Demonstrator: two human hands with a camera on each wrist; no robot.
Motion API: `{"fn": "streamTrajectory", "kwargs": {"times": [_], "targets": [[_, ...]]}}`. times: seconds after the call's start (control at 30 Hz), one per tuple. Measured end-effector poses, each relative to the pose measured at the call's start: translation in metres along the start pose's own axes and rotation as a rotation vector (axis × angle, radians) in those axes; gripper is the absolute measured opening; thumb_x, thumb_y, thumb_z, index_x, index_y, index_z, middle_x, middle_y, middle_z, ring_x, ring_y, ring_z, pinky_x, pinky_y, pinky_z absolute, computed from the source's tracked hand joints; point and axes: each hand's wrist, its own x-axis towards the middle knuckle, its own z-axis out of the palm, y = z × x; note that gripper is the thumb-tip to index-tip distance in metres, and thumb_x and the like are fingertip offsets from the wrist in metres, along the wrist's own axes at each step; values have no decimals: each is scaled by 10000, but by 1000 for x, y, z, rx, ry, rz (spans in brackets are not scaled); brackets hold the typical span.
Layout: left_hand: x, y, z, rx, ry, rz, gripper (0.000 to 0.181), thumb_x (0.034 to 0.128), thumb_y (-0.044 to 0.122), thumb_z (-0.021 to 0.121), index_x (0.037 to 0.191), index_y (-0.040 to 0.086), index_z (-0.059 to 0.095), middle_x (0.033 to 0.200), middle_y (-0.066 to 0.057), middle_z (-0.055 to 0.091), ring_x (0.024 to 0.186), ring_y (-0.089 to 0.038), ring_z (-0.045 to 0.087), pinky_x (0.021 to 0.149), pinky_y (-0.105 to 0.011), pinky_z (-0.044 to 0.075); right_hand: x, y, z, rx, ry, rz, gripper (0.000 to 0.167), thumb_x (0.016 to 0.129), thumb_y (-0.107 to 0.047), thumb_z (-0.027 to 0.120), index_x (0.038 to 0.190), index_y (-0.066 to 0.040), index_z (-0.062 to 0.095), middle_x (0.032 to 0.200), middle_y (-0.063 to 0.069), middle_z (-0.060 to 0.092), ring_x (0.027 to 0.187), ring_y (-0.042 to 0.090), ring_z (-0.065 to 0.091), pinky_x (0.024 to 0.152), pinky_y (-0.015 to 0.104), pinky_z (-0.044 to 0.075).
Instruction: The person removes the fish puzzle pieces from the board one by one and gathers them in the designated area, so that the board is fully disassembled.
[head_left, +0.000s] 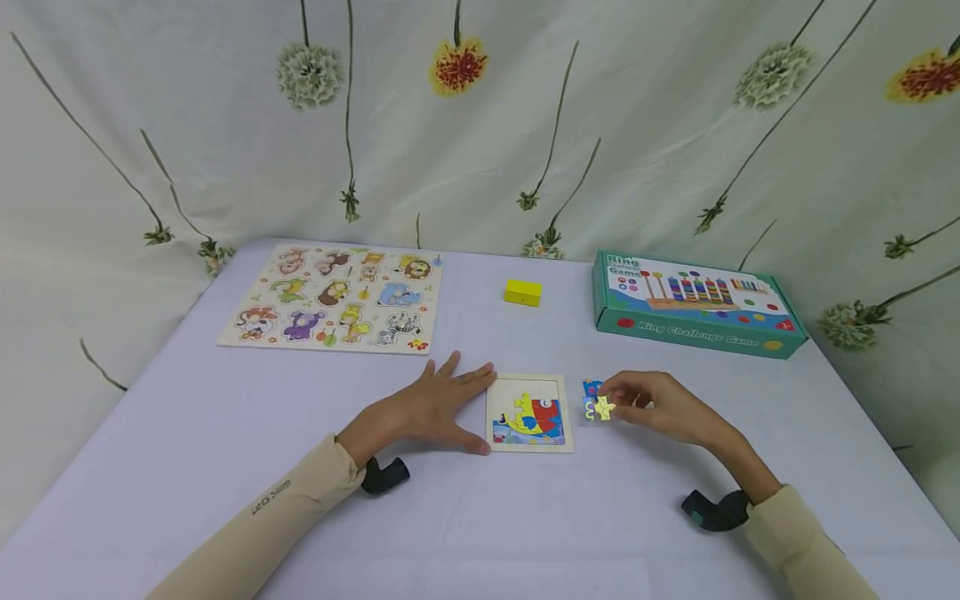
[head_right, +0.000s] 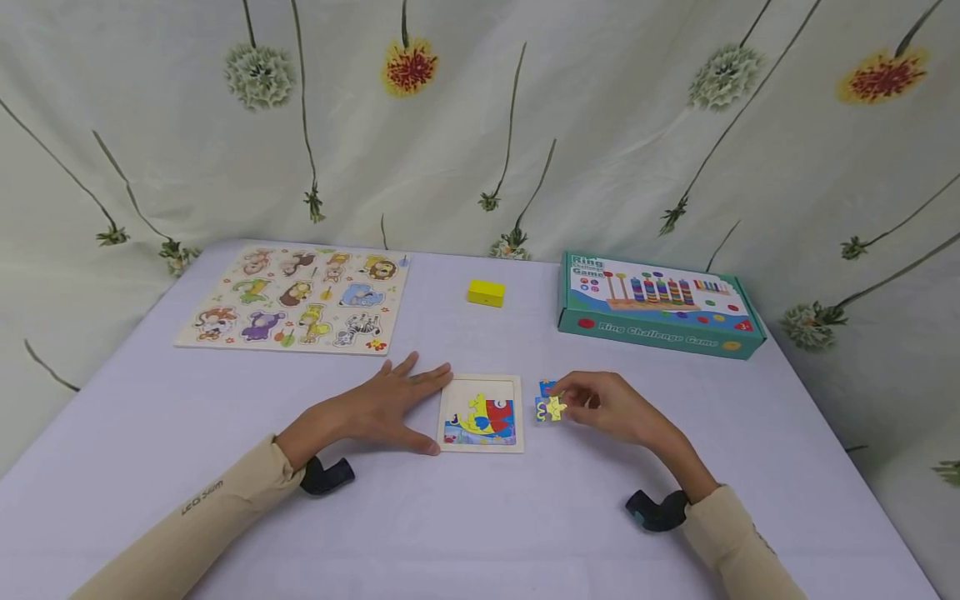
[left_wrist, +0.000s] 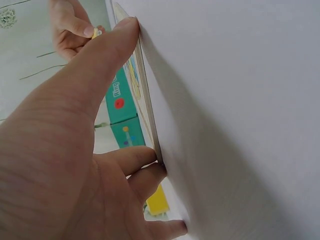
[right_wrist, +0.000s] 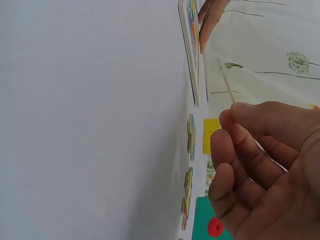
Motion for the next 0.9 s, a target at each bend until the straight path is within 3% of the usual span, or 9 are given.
{"fn": "streamTrajectory", "kwargs": {"times": [0.6,0.9], "targets": [[-1,1,0,-1,2,-3,976,745,571,726,1530,231,257,1591,87,183,1468,-360,-35,1145,-596,-16,-9,16,1,10,-60,24,225,873,-59,676,1098,-80,672,876,9,590,812,146,528,671,196,471],[-1,1,0,-3,4,-7,978,740,569,732,1528,227,266,1590,85,190,1468,-362,-31,1146,-596,-12,-7,17,3,-33,-55,7,217,873,-60,675,1090,-78,667,795,-18,556,739,115,512,610,186,434]]}}
